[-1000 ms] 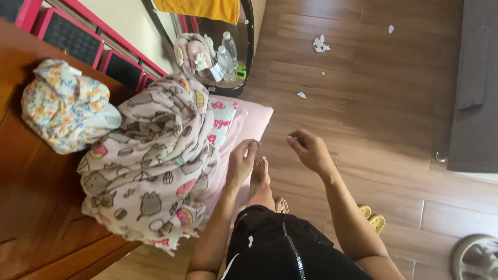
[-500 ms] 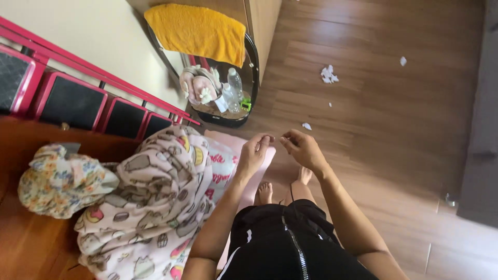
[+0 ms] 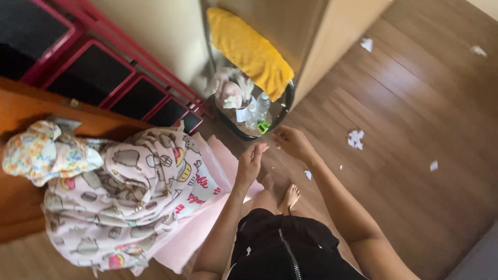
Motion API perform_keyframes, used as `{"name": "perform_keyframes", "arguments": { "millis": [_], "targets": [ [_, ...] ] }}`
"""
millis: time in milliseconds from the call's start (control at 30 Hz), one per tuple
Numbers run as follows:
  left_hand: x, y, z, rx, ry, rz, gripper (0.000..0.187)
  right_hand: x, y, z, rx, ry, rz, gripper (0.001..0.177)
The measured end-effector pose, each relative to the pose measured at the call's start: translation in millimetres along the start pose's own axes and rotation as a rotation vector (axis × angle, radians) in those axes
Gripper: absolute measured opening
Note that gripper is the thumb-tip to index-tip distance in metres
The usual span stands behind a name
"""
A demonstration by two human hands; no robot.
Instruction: Tidying up a room by fixing a bedsheet, hanging a mat, coiling power cables, and picking up trash from the floor.
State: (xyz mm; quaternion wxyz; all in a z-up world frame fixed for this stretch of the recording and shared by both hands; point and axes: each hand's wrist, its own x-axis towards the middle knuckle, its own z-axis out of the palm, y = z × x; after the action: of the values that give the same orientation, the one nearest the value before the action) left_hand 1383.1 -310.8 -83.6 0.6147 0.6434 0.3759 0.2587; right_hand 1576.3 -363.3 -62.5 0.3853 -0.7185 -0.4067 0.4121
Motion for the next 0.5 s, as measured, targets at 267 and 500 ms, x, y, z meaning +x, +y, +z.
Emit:
{"name": "perform_keyframes", "arguments": {
  "millis": [267,500],
  "targets": [
    [84.9,-83.6,5.9,0.201,0.242,-0.020,0.032,143.2,56.7,19.2,-0.234,-0.184,-0.180,0.023],
    [116.0,-79.9,20.6,0.104,0.334,-0.220,0.034,262.5,174.7,94.1,-0.336,-0.169,-0.300,0.016]
  ]
}}
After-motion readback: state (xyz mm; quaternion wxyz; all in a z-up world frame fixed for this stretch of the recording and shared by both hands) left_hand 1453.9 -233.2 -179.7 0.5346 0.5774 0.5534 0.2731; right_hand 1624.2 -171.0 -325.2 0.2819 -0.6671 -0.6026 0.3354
